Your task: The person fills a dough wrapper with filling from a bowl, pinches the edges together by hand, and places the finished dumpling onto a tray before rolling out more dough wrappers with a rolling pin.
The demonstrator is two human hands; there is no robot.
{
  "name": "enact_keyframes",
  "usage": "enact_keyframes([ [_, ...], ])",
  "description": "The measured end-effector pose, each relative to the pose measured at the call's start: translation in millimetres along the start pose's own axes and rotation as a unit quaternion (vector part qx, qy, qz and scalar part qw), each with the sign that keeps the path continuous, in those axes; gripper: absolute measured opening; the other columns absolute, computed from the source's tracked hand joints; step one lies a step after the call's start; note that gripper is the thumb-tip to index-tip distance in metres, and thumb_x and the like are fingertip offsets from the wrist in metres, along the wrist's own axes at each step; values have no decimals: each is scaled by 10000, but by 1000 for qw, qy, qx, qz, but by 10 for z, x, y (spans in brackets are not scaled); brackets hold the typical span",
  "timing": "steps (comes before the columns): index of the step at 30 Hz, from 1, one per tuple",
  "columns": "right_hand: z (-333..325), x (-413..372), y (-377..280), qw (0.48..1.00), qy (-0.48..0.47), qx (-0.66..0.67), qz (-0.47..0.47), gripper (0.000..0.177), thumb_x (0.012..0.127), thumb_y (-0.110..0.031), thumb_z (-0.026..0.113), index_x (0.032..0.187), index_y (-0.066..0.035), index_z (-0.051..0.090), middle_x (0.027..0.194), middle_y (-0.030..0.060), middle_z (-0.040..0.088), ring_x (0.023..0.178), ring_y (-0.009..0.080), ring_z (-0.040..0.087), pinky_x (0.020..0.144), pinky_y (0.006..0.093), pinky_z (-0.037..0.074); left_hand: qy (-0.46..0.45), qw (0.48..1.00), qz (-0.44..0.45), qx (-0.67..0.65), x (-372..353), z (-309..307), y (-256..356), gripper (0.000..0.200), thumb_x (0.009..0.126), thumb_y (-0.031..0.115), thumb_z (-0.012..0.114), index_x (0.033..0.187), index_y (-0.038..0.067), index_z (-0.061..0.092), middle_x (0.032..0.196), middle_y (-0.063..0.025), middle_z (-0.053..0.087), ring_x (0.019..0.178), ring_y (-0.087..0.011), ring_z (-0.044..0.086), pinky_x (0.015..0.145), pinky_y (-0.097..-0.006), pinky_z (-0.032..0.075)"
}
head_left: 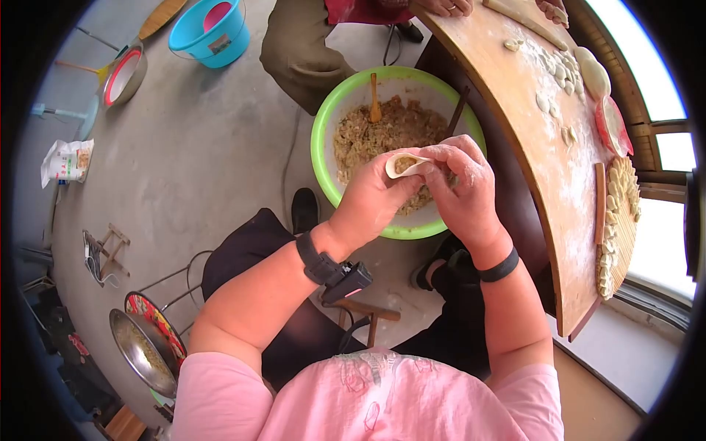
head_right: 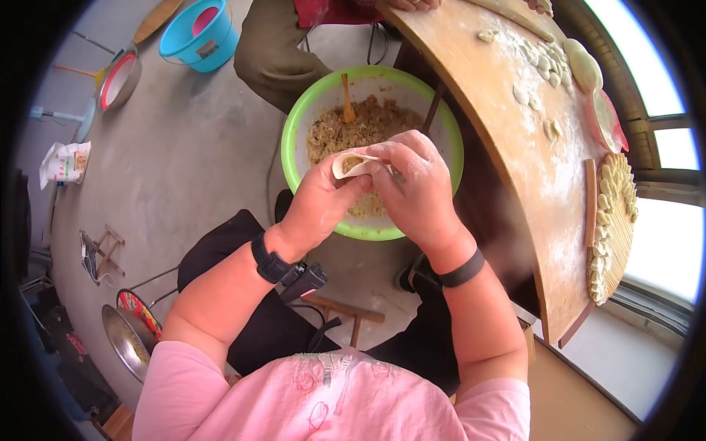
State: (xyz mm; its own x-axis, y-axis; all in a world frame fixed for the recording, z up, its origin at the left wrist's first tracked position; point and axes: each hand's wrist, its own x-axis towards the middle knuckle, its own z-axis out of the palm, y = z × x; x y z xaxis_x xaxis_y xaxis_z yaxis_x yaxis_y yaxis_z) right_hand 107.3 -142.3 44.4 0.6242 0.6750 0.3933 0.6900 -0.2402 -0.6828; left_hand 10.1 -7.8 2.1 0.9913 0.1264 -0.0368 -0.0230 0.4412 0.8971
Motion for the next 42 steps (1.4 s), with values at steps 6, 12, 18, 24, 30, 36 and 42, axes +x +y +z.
enact_keyframes([
  [6,-36,35,-49,999,-1,-37,-37,215,720,-48,756,932,-49,723,877,101,632,843,295,610,740,386,518,12,999,8,43,-38,9,-49,265,1011,76,552,1268,18,580,1159,-6,626,1051,-65,562,960,-270,468],
  [12,-15,29,-18,999,-15,-25,-35,175,706,-56,766,877,-60,729,865,95,633,827,291,606,729,388,511,22,999,5,22,-26,19,-70,280,974,88,613,1242,7,606,1071,-14,663,974,-62,581,879,-265,497],
  [18,7,40,2,998,-24,-41,-39,147,720,-38,749,862,-59,719,843,93,634,815,296,599,723,391,502,23,999,-17,24,-55,5,-92,285,988,123,617,1246,8,590,1093,-9,652,1001,-56,570,899,-261,485],
  [24,28,23,52,999,-33,-11,-29,153,735,-45,748,885,-49,718,847,93,634,824,292,599,735,387,501,-4,1000,-11,23,-49,-3,-50,296,1012,136,585,1284,22,562,1169,-12,626,1076,-70,556,966,-271,464],
  [30,-5,45,9,998,-50,-17,-30,144,739,-59,751,883,-58,732,847,82,632,830,280,595,748,382,501,20,999,9,40,-62,24,-79,246,995,111,597,1222,17,597,1072,-19,657,978,-63,586,875,-263,494],
  [36,7,24,53,998,-52,-5,-32,128,733,-61,753,860,-63,735,849,77,635,828,276,594,747,380,499,12,1000,-7,17,-58,18,-136,234,996,103,591,1214,16,590,1065,-14,652,980,-66,588,881,-266,493],
  [42,0,62,-26,997,-66,-2,-40,92,742,-39,737,832,-45,719,850,79,631,840,279,598,745,379,501,-23,999,-2,49,-67,3,-77,263,1002,78,554,1259,19,563,1119,-16,624,1047,-79,565,948,-280,473],
])
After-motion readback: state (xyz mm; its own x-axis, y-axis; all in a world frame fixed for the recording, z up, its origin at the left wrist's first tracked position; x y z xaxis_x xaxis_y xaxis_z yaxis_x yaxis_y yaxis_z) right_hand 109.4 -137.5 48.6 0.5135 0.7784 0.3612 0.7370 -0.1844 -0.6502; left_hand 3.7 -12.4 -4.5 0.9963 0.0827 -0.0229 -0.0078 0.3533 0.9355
